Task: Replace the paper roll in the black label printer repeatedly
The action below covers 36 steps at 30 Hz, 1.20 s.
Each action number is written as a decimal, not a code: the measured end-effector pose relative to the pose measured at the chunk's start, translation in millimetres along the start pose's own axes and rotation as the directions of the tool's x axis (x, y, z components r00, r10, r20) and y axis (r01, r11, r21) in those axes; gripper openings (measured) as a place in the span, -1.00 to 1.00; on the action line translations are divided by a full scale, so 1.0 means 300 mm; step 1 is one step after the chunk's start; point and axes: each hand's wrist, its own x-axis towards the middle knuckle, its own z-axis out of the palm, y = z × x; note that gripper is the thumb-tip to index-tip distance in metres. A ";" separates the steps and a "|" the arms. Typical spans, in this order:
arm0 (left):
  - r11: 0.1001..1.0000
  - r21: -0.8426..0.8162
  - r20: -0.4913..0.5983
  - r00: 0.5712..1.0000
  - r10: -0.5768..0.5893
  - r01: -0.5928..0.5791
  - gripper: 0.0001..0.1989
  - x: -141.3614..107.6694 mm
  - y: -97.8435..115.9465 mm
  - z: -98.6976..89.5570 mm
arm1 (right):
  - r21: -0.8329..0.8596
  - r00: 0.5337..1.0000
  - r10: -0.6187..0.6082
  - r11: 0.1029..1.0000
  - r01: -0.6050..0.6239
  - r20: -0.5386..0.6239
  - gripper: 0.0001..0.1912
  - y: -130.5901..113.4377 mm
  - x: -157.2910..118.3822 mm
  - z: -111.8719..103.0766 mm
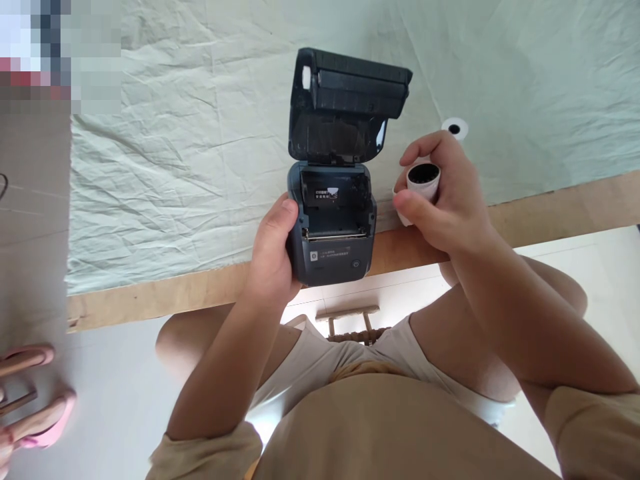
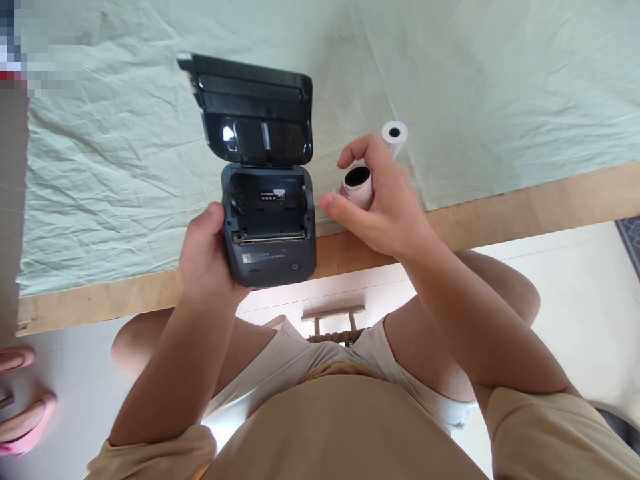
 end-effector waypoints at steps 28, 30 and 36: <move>0.999 -0.043 0.008 1.000 -0.017 0.018 -0.69 -0.002 -0.001 -0.003 | -0.240 0.978 -0.207 0.950 0.201 0.000 -0.92 -0.030 0.017 0.019; 1.000 -0.012 -0.011 1.000 -0.018 0.018 -0.68 -0.003 -0.003 -0.004 | -0.229 0.978 -0.208 0.953 0.201 -0.008 -0.85 -0.029 0.016 0.016; 1.000 0.017 -0.037 0.999 -0.012 0.012 -0.63 0.000 -0.002 -0.004 | -0.183 0.995 -0.084 0.979 0.092 0.050 -0.53 -0.035 0.009 0.009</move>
